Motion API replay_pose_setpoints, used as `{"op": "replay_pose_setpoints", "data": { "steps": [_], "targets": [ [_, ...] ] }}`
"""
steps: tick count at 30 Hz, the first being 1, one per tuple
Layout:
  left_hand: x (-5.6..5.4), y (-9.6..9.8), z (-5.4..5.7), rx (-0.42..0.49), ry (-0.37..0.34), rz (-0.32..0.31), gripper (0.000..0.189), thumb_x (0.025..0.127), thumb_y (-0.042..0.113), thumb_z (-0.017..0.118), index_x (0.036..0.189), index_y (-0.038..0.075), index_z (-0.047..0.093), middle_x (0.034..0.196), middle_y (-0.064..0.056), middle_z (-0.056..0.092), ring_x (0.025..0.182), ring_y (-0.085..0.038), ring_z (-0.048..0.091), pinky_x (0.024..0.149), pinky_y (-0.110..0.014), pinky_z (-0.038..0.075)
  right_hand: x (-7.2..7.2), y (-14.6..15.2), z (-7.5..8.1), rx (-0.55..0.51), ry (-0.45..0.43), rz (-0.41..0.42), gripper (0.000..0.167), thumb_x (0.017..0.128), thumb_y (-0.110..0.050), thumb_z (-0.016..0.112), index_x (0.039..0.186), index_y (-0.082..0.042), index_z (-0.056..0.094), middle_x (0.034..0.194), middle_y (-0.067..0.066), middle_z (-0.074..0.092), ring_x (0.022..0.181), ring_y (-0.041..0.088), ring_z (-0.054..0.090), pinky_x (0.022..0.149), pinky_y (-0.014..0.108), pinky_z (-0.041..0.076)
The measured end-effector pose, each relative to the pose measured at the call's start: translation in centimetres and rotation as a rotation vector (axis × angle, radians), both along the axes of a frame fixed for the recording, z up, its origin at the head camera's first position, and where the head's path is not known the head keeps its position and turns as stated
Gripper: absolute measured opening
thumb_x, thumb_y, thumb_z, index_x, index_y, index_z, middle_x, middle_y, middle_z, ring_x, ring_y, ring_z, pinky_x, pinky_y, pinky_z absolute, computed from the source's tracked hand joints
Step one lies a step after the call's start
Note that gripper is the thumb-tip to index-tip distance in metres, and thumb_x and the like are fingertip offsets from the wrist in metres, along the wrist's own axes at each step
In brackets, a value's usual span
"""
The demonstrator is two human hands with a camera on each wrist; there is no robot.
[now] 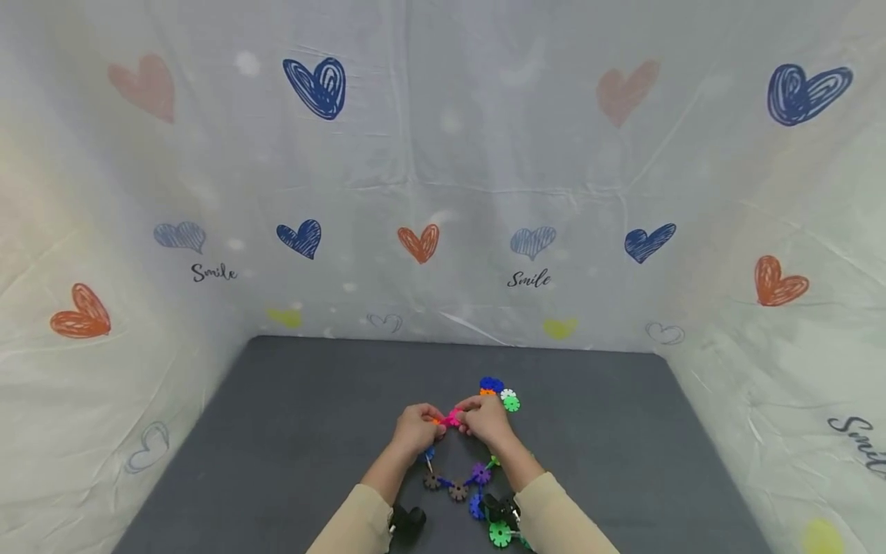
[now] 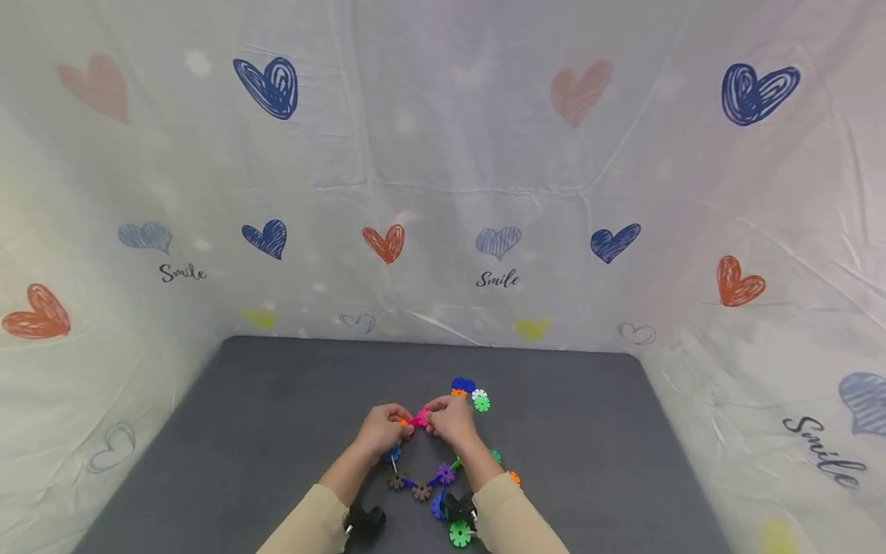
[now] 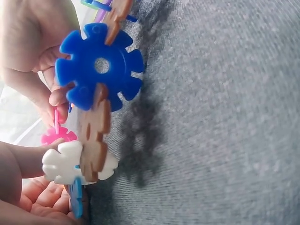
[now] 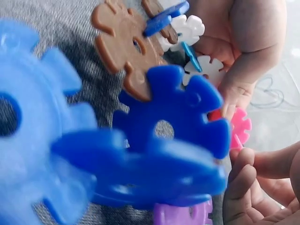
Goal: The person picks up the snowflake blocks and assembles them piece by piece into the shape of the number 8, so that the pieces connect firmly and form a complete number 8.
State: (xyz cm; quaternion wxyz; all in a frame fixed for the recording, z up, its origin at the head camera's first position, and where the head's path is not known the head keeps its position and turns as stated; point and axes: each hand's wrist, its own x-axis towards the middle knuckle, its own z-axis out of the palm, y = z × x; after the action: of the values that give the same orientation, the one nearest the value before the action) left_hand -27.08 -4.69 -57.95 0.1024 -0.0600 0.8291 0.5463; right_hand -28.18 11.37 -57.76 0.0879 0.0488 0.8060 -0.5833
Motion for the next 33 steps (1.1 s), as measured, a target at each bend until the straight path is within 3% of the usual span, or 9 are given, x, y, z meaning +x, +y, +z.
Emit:
{"op": "replay_pose_setpoints", "data": {
  "steps": [4, 8, 11, 17, 24, 27, 33],
  "targets": [
    [0.1, -0.1, -0.1, 0.03, -0.004, -0.017, 0.01, 0.084, -0.003, 0.07, 0.091, 0.004, 0.069, 0.074, -0.003, 0.068, 0.066, -0.016, 0.059, 0.059, -0.028, 0.046, 0.1, 0.2, 0.1, 0.038, -0.015, 0.035, 0.014, 0.09, -0.002, 0.07, 0.104, -0.001, 0.074, 0.071, 0.006, 0.07, 0.057, 0.011, 0.062, 0.052, 0.025, 0.05],
    [-0.1, -0.2, 0.2, 0.064, -0.015, -0.072, 0.026, 0.081, -0.004, 0.064, 0.106, 0.002, 0.072, 0.079, -0.005, 0.069, 0.069, -0.017, 0.06, 0.062, -0.028, 0.048, -0.1, 0.9, 0.4, 0.099, -0.015, 0.108, 0.024, 0.09, -0.012, 0.075, 0.112, -0.001, 0.072, 0.067, 0.005, 0.07, 0.053, 0.011, 0.059, 0.049, 0.026, 0.047],
    [-0.2, -0.4, 0.5, 0.063, -0.029, -0.106, 0.029, 0.087, 0.005, 0.065, 0.115, 0.001, 0.072, 0.087, -0.007, 0.071, 0.072, -0.017, 0.061, 0.063, -0.029, 0.049, -0.4, 1.7, 0.7, 0.121, -0.001, 0.139, 0.035, 0.09, -0.02, 0.078, 0.118, 0.0, 0.071, 0.069, 0.007, 0.072, 0.054, 0.013, 0.061, 0.051, 0.027, 0.047],
    [-0.5, -0.4, 0.7, -0.028, -0.053, -0.103, 0.034, 0.096, 0.034, 0.069, 0.111, 0.004, 0.076, 0.095, -0.008, 0.069, 0.08, -0.019, 0.059, 0.067, -0.032, 0.048, -1.3, 4.1, 1.7, 0.252, 0.015, 0.042, 0.035, 0.089, -0.023, 0.079, 0.116, -0.003, 0.072, 0.079, 0.006, 0.073, 0.068, 0.018, 0.068, 0.065, 0.033, 0.053],
    [-0.9, -0.4, 1.4, -0.078, -0.048, -0.092, 0.027, 0.093, 0.027, 0.072, 0.105, 0.004, 0.079, 0.118, -0.015, 0.07, 0.105, -0.028, 0.063, 0.083, -0.044, 0.055, -2.8, 7.2, 2.5, 0.535, 0.034, -0.126, 0.034, 0.087, -0.024, 0.081, 0.109, -0.002, 0.069, 0.099, 0.013, 0.069, 0.086, 0.03, 0.063, 0.077, 0.047, 0.052],
    [-1.4, -0.3, 1.9, -0.078, -0.047, -0.077, 0.028, 0.094, 0.027, 0.071, 0.106, 0.003, 0.078, 0.122, -0.017, 0.069, 0.114, -0.033, 0.061, 0.091, -0.049, 0.053, -3.4, 8.1, 2.5, 0.568, 0.02, -0.124, 0.04, 0.088, -0.026, 0.08, 0.114, 0.0, 0.065, 0.11, 0.019, 0.067, 0.095, 0.036, 0.063, 0.083, 0.051, 0.051],
    [-1.3, -0.1, 1.8, -0.088, -0.084, -0.064, 0.021, 0.092, 0.023, 0.073, 0.095, 0.003, 0.078, 0.113, -0.014, 0.07, 0.1, -0.027, 0.062, 0.081, -0.043, 0.054, -3.1, 8.6, 1.0, 0.561, -0.044, -0.097, 0.039, 0.087, -0.021, 0.081, 0.116, -0.001, 0.064, 0.117, 0.022, 0.065, 0.098, 0.036, 0.062, 0.083, 0.05, 0.051]
  ]
}}
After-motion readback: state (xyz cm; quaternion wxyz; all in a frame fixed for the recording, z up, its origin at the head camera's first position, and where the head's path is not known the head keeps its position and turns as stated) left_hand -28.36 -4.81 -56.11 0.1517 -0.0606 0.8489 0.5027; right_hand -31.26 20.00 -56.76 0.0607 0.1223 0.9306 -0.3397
